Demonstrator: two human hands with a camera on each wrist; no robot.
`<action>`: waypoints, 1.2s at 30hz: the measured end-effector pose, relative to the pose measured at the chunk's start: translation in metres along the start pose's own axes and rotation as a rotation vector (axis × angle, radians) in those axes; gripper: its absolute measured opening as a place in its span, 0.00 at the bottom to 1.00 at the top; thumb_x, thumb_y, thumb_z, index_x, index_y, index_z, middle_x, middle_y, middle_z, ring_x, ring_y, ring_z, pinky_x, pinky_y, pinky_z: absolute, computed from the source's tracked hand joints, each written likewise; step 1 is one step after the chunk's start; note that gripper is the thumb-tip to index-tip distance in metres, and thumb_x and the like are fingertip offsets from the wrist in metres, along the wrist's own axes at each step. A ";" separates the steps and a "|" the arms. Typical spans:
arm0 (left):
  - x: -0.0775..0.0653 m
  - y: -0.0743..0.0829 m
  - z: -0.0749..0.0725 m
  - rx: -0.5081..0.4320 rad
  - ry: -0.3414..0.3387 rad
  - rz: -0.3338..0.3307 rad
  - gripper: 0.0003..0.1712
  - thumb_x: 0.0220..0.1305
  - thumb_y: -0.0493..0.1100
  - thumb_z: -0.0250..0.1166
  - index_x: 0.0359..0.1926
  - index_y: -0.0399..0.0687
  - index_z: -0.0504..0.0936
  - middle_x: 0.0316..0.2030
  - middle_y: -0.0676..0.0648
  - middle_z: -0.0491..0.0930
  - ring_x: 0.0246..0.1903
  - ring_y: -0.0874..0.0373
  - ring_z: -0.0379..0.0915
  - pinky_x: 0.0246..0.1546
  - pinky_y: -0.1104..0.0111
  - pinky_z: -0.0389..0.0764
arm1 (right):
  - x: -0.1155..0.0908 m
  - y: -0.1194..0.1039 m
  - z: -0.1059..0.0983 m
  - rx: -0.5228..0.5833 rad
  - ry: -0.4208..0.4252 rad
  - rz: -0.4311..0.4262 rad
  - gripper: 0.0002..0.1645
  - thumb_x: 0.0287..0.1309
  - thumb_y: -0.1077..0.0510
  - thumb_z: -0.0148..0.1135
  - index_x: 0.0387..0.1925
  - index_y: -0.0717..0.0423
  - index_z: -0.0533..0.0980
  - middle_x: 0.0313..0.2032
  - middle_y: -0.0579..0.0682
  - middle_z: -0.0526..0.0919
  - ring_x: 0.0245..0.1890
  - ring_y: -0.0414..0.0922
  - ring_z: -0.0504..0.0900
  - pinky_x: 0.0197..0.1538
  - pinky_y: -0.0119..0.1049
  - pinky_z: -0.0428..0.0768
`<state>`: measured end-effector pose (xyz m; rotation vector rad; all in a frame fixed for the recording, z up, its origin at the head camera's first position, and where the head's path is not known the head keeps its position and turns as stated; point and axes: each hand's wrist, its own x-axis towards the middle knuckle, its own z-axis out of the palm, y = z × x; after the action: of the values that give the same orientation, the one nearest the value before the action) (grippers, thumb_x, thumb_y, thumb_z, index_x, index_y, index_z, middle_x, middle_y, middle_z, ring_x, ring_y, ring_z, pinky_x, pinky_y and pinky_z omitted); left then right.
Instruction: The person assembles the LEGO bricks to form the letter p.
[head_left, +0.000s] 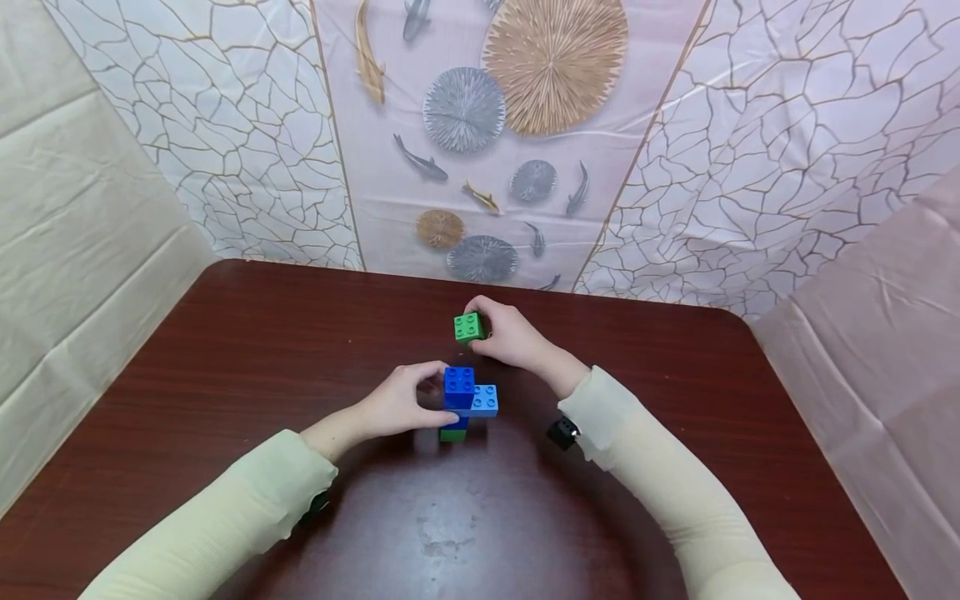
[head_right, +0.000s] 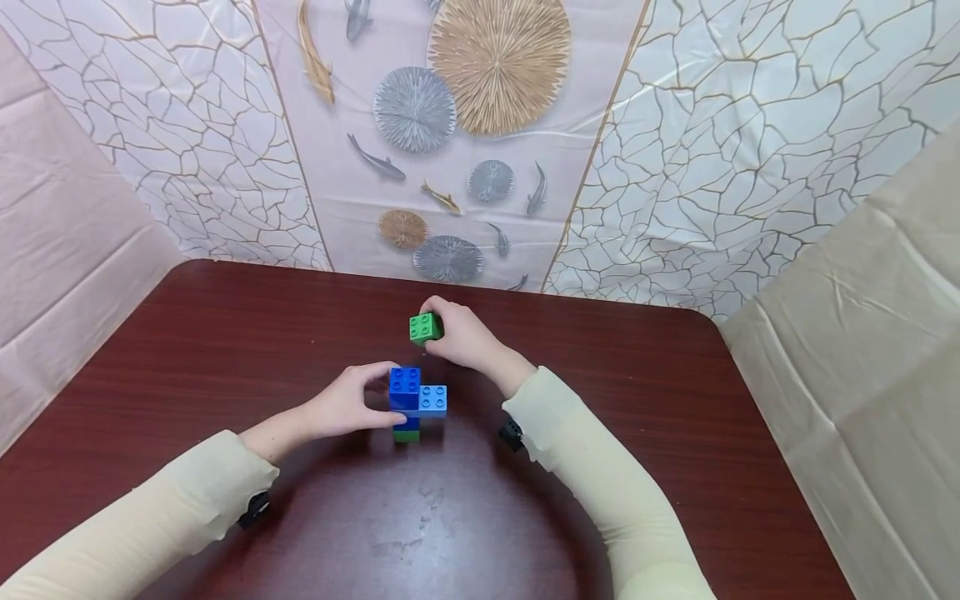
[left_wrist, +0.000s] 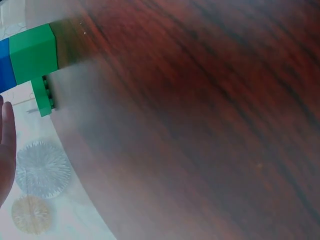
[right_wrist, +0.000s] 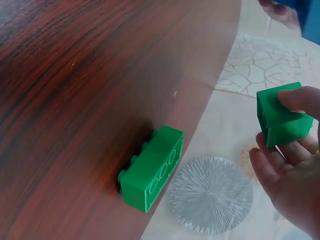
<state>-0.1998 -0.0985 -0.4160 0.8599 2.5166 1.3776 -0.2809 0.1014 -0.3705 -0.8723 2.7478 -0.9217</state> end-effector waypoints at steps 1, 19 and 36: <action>0.000 0.000 0.000 0.006 -0.001 0.002 0.26 0.50 0.49 0.72 0.48 0.47 0.76 0.39 0.50 0.82 0.41 0.59 0.76 0.47 0.64 0.78 | -0.002 0.000 -0.002 0.009 0.007 0.001 0.21 0.51 0.62 0.66 0.47 0.55 0.70 0.40 0.53 0.80 0.41 0.48 0.78 0.48 0.44 0.78; 0.010 0.010 -0.002 0.082 -0.037 0.010 0.24 0.50 0.49 0.72 0.47 0.43 0.80 0.42 0.48 0.84 0.44 0.59 0.79 0.49 0.63 0.78 | -0.032 -0.003 -0.027 0.114 0.091 0.040 0.24 0.50 0.57 0.69 0.49 0.54 0.71 0.40 0.52 0.80 0.42 0.51 0.78 0.47 0.44 0.77; 0.021 0.005 -0.010 0.010 -0.085 -0.037 0.21 0.52 0.48 0.71 0.46 0.44 0.80 0.41 0.48 0.84 0.40 0.60 0.79 0.44 0.69 0.81 | -0.058 -0.010 -0.032 0.181 0.088 0.007 0.24 0.50 0.57 0.70 0.51 0.53 0.74 0.39 0.52 0.81 0.37 0.49 0.78 0.38 0.39 0.79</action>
<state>-0.2185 -0.0922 -0.4035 0.8502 2.4655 1.2903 -0.2372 0.1440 -0.3425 -0.8081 2.6828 -1.2124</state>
